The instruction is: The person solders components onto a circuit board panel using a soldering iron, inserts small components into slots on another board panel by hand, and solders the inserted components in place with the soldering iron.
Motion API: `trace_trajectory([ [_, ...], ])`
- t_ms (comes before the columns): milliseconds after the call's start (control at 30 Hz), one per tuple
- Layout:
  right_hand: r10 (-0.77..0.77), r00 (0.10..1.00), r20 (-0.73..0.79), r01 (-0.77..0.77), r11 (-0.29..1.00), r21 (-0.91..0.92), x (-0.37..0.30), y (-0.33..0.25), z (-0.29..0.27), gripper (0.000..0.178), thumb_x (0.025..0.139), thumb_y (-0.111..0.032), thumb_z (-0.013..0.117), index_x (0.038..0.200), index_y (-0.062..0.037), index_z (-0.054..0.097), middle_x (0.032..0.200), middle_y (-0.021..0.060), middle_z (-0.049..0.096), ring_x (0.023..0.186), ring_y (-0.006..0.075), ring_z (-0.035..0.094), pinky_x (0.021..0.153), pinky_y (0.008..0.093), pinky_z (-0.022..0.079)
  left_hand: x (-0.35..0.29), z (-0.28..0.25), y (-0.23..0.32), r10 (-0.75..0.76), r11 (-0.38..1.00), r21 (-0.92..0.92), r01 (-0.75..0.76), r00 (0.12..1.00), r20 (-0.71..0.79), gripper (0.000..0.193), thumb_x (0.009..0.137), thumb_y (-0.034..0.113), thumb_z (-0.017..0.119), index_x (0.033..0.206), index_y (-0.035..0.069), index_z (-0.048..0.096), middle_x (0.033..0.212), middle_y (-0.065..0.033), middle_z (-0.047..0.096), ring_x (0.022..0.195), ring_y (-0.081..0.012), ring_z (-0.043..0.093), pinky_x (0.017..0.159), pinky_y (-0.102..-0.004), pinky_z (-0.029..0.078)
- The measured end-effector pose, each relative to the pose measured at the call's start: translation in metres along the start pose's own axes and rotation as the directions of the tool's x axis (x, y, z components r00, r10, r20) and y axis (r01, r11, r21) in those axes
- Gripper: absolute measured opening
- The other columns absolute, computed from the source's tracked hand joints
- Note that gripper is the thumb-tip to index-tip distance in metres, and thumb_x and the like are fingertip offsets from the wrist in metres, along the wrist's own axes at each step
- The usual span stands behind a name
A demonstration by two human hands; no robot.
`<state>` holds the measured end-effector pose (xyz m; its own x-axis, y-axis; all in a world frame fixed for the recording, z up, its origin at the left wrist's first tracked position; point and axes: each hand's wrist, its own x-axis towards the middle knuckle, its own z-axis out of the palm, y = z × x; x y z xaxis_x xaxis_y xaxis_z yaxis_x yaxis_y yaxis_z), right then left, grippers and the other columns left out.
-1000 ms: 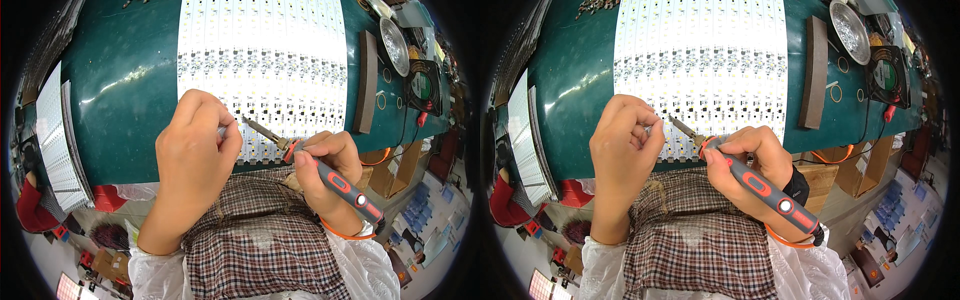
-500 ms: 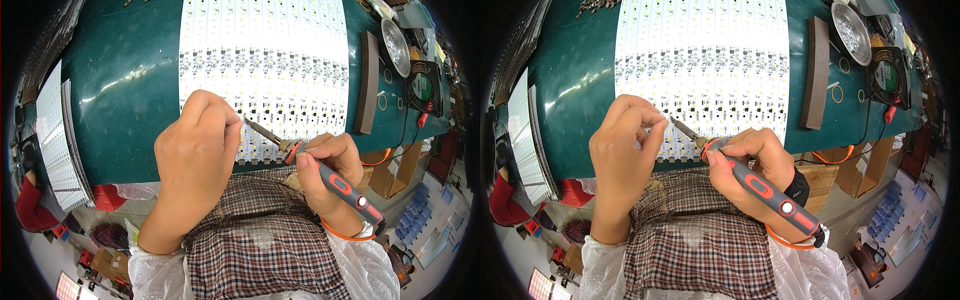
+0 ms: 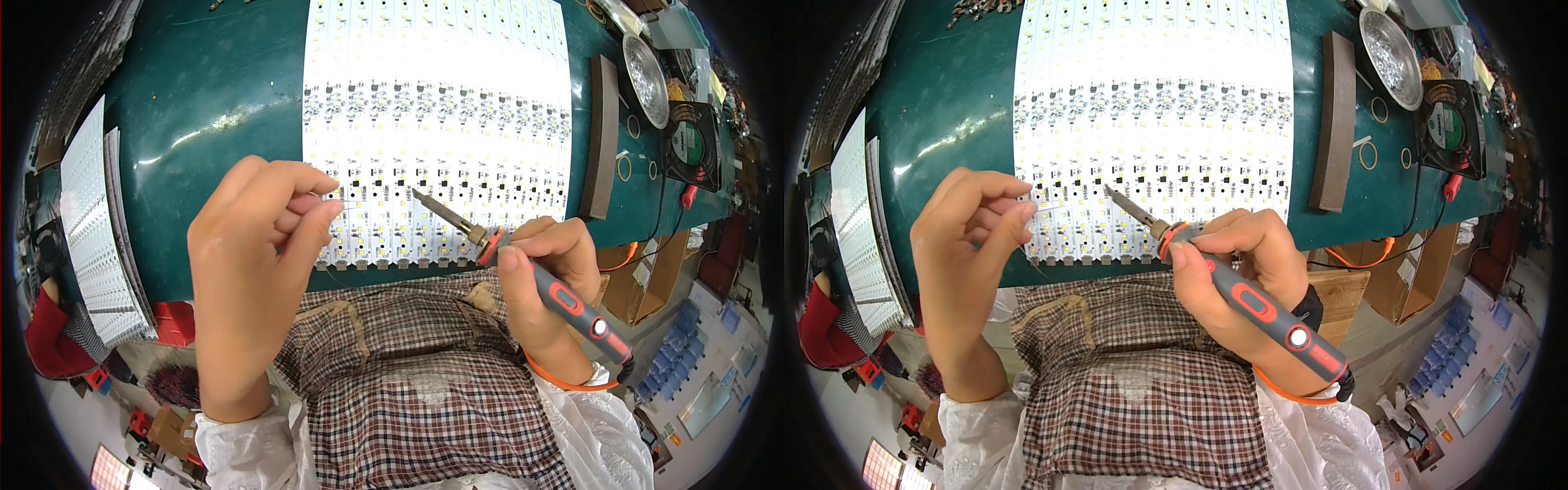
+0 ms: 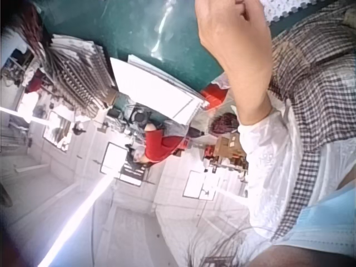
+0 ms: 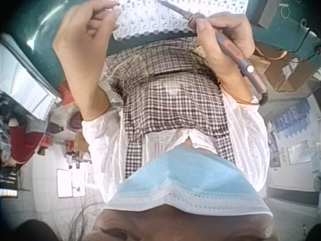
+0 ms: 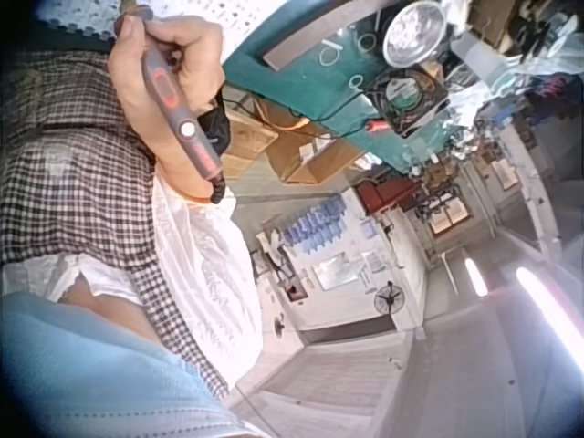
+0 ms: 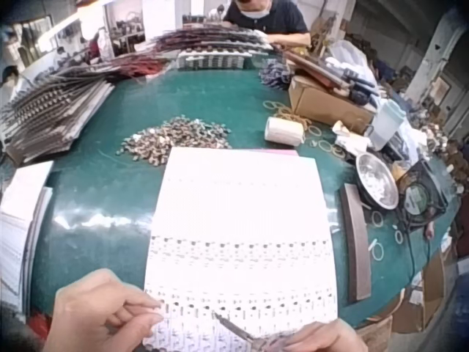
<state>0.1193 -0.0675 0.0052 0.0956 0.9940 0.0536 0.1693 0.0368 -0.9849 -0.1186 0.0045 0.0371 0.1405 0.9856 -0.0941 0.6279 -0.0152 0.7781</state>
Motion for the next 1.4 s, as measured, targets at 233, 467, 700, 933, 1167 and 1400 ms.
trace_trajectory([
  [233, -0.007, 0.999, 0.033, 0.007, 1.0, 0.001, 0.005, -0.004, 0.014, 0.027, 0.085, 0.002, 0.076, 0.094, -0.0027, 0.052, 0.08, 0.0104, 0.068, 0.066, 0.0095, 0.061, 0.06, 0.0256, 0.049, 0.001, 0.016, 0.005, 0.071, 0.976, 0.209, -0.066, 0.997, -0.015, 0.012, 0.082, 0.003, 0.075, 0.086, 0.005, 0.064, 0.085, -0.0054, 0.062, 0.06, -0.0194, 0.064, 0.054, -0.0311, 0.049],
  [467, -0.01, 1.0, 0.028, 0.01, 1.0, -0.016, 0.005, -0.001, 0.018, 0.026, 0.086, 0.001, 0.077, 0.093, -0.0025, 0.052, 0.08, 0.0097, 0.068, 0.064, 0.0082, 0.06, 0.057, 0.0245, 0.048, -0.002, 0.03, -0.008, 0.104, 0.984, 0.154, -0.094, 0.993, -0.061, 0.016, 0.077, 0.004, 0.075, 0.082, 0.008, 0.061, 0.089, -0.0035, 0.064, 0.057, -0.0199, 0.063, 0.053, -0.0318, 0.049],
  [700, -0.014, 1.0, 0.015, 0.014, 1.0, -0.003, 0.005, 0.0, 0.02, 0.026, 0.086, 0.001, 0.077, 0.093, -0.0028, 0.052, 0.079, 0.009, 0.068, 0.064, 0.008, 0.059, 0.057, 0.0241, 0.047, -0.003, 0.037, -0.013, 0.158, 0.979, 0.147, -0.142, 0.982, -0.107, 0.014, 0.078, 0.001, 0.075, 0.082, 0.006, 0.062, 0.091, -0.0039, 0.066, 0.054, -0.0134, 0.055, 0.049, -0.0275, 0.043],
  [933, -0.016, 1.0, 0.015, 0.016, 1.0, -0.019, 0.005, -0.002, 0.019, 0.026, 0.086, 0.001, 0.077, 0.092, -0.0031, 0.052, 0.079, 0.0093, 0.068, 0.065, 0.0086, 0.061, 0.057, 0.0239, 0.048, -0.002, 0.037, -0.012, 0.168, 0.97, 0.193, -0.149, 0.982, -0.085, 0.017, 0.074, 0.004, 0.077, 0.08, 0.008, 0.062, 0.09, -0.0022, 0.062, 0.061, -0.0204, 0.063, 0.054, -0.0334, 0.048],
  [1167, -0.002, 0.999, 0.034, 0.002, 1.0, -0.001, 0.005, -0.003, 0.018, 0.026, 0.086, 0.0, 0.077, 0.092, -0.0033, 0.051, 0.079, 0.0098, 0.069, 0.066, 0.0091, 0.061, 0.059, 0.0241, 0.049, -0.002, 0.035, -0.01, 0.178, 0.969, 0.19, -0.158, 0.98, -0.091, 0.01, 0.076, 0.0, 0.077, 0.08, 0.004, 0.069, 0.094, -0.0012, 0.062, 0.049, -0.0066, 0.043, 0.046, -0.0238, 0.035],
  [1400, 0.037, 0.999, -0.015, -0.037, 0.999, 0.012, 0.003, -0.004, 0.019, 0.025, 0.086, 0.0, 0.076, 0.093, -0.003, 0.052, 0.08, 0.0088, 0.068, 0.066, 0.0084, 0.061, 0.06, 0.0237, 0.049, -0.002, 0.028, -0.009, 0.15, 0.984, 0.109, -0.14, 0.984, -0.1, 0.009, 0.078, -0.004, 0.075, 0.082, 0.002, 0.069, 0.094, -0.0028, 0.063, 0.051, -0.0047, 0.043, 0.046, -0.0225, 0.035],
])
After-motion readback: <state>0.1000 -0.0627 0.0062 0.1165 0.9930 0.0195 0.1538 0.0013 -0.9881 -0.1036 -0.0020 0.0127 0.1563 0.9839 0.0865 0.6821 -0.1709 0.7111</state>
